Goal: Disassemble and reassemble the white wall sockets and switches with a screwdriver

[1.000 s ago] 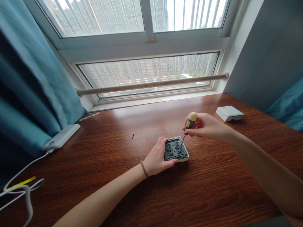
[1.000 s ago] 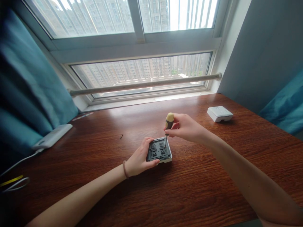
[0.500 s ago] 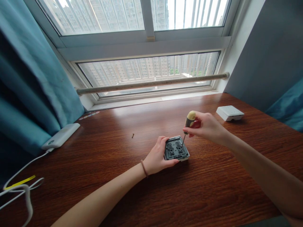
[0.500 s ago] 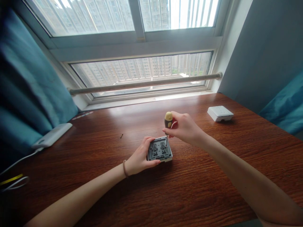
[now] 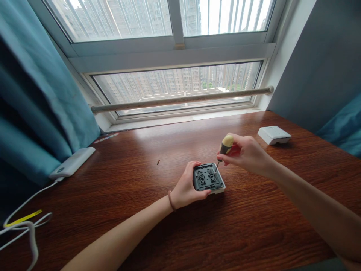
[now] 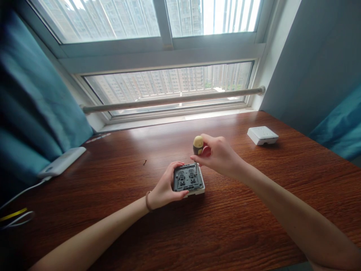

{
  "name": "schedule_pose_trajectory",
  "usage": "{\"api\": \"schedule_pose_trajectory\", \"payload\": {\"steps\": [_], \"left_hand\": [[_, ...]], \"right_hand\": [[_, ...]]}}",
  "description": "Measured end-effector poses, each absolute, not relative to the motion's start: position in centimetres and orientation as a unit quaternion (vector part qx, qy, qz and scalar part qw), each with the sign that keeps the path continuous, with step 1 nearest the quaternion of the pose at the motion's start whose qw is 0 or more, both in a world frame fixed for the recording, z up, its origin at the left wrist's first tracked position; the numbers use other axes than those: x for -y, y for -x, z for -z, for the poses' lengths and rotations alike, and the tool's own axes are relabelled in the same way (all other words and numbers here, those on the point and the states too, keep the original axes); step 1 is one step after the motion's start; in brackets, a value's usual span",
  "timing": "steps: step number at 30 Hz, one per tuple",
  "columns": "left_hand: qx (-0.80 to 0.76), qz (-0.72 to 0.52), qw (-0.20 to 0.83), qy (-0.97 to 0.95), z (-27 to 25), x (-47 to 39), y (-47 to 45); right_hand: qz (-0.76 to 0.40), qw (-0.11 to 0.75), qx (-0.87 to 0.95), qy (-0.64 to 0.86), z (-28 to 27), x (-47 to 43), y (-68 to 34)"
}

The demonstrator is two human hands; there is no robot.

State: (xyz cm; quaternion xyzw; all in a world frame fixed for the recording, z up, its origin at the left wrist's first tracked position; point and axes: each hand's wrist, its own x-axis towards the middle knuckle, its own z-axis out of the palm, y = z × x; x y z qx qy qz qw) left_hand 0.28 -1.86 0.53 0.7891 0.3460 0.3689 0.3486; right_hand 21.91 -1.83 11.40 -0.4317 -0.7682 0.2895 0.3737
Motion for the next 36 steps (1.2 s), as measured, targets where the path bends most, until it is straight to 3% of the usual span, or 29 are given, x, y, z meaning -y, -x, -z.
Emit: {"api": "schedule_pose_trajectory", "payload": {"steps": [15, 25, 36], "left_hand": [[-0.315, -0.494, 0.513, -0.627, -3.3, 0.7, 0.4], [-0.343, -0.492, 0.602, -0.528, -3.5, -0.3, 1.1], [-0.361, -0.490, 0.549, -0.573, -3.2, 0.1, 1.0]], "right_hand": [[-0.296, 0.587, 0.649, 0.383, -13.6, 3.5, -22.4], [-0.274, 0.592, 0.640, 0.406, -13.8, 3.5, -22.7], [-0.254, 0.594, 0.644, 0.409, -13.7, 3.4, -22.8]]}}
